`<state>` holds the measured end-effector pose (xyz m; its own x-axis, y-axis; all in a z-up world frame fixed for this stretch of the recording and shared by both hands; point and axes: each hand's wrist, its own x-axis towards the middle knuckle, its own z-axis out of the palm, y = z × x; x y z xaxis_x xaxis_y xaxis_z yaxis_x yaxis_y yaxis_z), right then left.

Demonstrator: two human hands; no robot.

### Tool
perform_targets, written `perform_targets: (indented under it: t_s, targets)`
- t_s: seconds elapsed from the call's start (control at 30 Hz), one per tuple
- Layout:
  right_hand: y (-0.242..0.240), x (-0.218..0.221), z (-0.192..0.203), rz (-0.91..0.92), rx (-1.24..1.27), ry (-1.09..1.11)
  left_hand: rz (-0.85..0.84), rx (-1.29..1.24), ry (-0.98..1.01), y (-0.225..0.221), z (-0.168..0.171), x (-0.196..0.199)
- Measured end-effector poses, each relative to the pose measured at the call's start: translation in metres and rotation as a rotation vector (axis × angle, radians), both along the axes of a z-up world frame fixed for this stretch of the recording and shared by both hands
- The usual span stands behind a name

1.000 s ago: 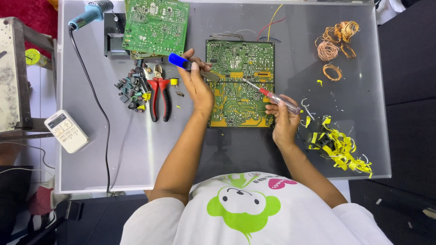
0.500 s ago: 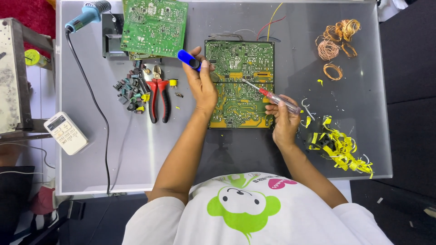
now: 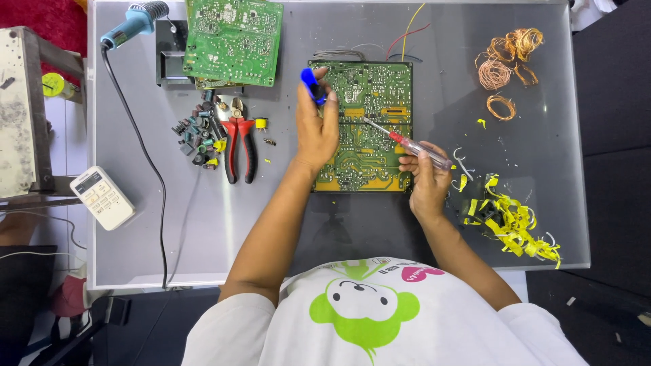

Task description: Removing solder from a printed circuit board using a soldering iron and a manual desoldering pump.

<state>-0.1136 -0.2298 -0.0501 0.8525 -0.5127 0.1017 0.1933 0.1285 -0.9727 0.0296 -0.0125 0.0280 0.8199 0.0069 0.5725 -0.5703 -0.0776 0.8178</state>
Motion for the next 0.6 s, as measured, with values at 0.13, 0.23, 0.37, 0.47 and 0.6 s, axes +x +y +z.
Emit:
perform_targets:
  t_s: [0.13, 0.23, 0.37, 0.47, 0.6]
  targets:
    - [0.000, 0.001, 0.000, 0.005, -0.022, -0.006, -0.070, 0.067, -0.043, -0.003, -0.001, -0.004]
    - [0.001, 0.001, 0.004, 0.014, -0.033, 0.002, -0.089, 0.097, -0.048, 0.000, 0.001, -0.002]
    - [0.000, -0.001, 0.004, 0.013, -0.028, -0.002, -0.062, -0.092, 0.037, 0.005, -0.002, 0.003]
    - [-0.001, -0.001, 0.002, 0.016, -0.018, -0.005, -0.059, -0.371, 0.170, 0.014, -0.008, 0.009]
    - [-0.003, 0.000, 0.001, 0.026, -0.006, -0.003, -0.091, -0.708, 0.305, 0.029, 0.007, 0.019]
